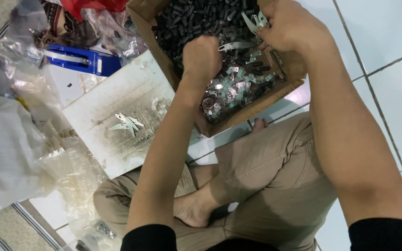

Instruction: The person sits on the floor and sorts small metal hardware pieces from a cardboard box onto a white board. They pick up individual pieces, place them on the board, and occasionally wipe the board with their hands. The person also handles a plastic bag containing similar hardware.

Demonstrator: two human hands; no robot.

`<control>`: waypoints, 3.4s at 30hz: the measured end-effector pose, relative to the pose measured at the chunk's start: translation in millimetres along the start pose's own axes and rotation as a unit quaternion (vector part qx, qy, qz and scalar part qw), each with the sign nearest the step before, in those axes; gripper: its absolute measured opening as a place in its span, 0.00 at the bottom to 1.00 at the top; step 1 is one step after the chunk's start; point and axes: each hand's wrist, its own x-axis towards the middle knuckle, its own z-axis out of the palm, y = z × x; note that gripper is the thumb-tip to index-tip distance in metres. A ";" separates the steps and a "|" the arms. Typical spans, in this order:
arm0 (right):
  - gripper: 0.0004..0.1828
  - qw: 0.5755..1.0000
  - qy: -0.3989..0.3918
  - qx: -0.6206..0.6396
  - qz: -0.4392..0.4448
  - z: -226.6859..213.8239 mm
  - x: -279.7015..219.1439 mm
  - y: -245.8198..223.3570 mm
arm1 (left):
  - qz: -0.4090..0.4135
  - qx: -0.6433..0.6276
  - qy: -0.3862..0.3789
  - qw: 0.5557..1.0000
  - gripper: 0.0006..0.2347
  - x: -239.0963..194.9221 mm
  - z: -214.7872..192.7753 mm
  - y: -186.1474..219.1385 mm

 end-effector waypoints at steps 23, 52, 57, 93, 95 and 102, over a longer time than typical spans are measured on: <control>0.25 0.980 0.008 0.178 -0.091 -20.8 -12.5 5.3 | 0.054 0.191 -0.146 0.969 0.39 8.9 -36.7 36.3; 0.18 0.883 0.089 0.409 -0.213 -22.7 -10.0 18.4 | 0.087 -0.054 0.051 0.994 0.21 11.2 -18.0 40.7; 0.14 0.901 0.098 0.371 -0.201 -22.7 -6.8 16.7 | 0.123 0.186 -0.083 0.971 0.36 36.5 7.6 60.6; 0.02 0.913 -0.075 0.341 -0.210 48.2 -34.3 -101.1 | -0.243 -0.670 0.115 0.692 0.10 -144.5 -119.6 -32.1; 0.22 0.954 -0.091 0.200 -0.204 64.0 -43.2 -126.2 | -0.309 -0.631 0.118 0.702 0.11 -168.4 -128.1 -45.1; 0.21 0.969 -0.077 0.072 -0.223 110.5 -54.6 -199.6 | -0.420 -0.479 0.159 0.755 0.12 -249.4 -142.4 -100.5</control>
